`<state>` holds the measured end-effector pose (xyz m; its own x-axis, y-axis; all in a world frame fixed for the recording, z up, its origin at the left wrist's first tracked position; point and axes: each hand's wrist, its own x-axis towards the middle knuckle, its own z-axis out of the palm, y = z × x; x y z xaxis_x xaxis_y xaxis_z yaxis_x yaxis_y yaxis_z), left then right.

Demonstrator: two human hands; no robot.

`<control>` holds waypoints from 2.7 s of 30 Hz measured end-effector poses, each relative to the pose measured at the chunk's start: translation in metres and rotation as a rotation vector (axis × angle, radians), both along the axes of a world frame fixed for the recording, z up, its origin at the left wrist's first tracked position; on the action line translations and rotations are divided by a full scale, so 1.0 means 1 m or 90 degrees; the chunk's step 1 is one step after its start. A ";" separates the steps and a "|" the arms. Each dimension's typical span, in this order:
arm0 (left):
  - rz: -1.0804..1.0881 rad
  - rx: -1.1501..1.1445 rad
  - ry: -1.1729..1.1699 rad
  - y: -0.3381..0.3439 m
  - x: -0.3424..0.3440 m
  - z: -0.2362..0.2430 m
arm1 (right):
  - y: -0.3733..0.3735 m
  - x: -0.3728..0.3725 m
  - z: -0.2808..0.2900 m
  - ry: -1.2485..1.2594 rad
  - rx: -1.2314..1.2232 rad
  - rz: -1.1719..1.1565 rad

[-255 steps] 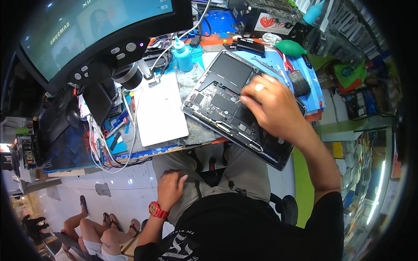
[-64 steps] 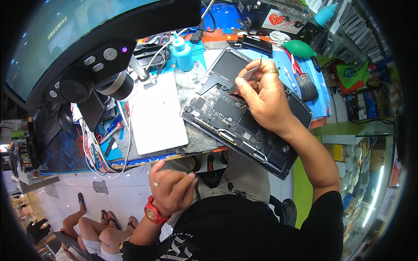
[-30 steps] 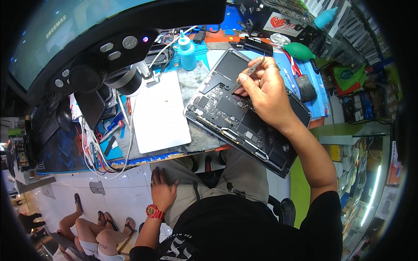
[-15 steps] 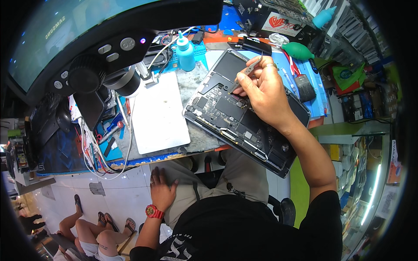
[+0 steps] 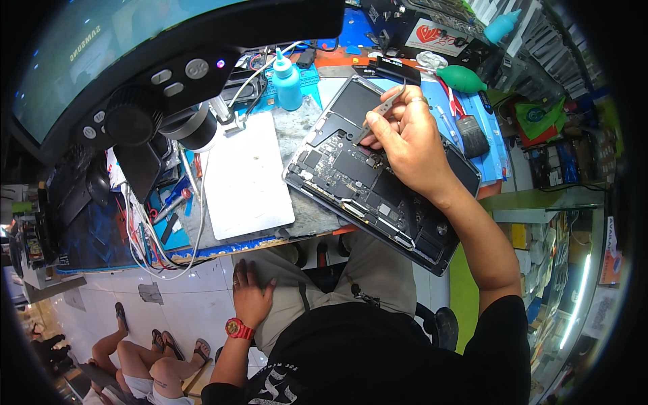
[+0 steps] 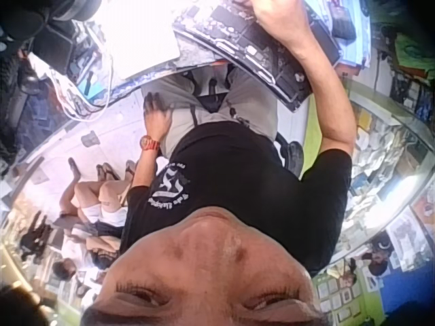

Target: The person uses testing probes and a screwdriver to work on the internal components of an open laptop on a repair bench.

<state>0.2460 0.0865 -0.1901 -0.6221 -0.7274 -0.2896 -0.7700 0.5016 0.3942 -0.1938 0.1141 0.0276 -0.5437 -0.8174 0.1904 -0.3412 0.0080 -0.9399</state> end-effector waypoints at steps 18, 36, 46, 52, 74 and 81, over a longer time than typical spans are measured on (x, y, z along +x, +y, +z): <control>-0.007 -0.017 0.012 0.000 0.001 0.001 | 0.007 -0.005 -0.003 0.017 -0.022 0.010; -0.004 -0.008 0.008 -0.001 0.000 0.001 | 0.005 -0.003 0.003 0.014 0.000 0.015; -0.008 -0.015 0.007 -0.001 -0.001 0.001 | 0.003 -0.004 0.003 0.018 0.008 0.011; -0.011 -0.025 0.015 -0.001 0.000 0.000 | 0.003 -0.003 0.003 0.016 0.003 0.013; -0.007 -0.026 0.019 -0.001 0.002 -0.001 | -0.002 -0.004 0.006 0.010 0.024 0.017; -0.002 -0.018 0.022 0.000 0.001 -0.001 | -0.004 -0.004 0.006 -0.005 -0.086 0.005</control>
<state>0.2472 0.0862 -0.1907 -0.6335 -0.7330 -0.2477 -0.7548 0.5149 0.4064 -0.1982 0.1097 0.0335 -0.5395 -0.7887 0.2948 -0.3340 -0.1209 -0.9348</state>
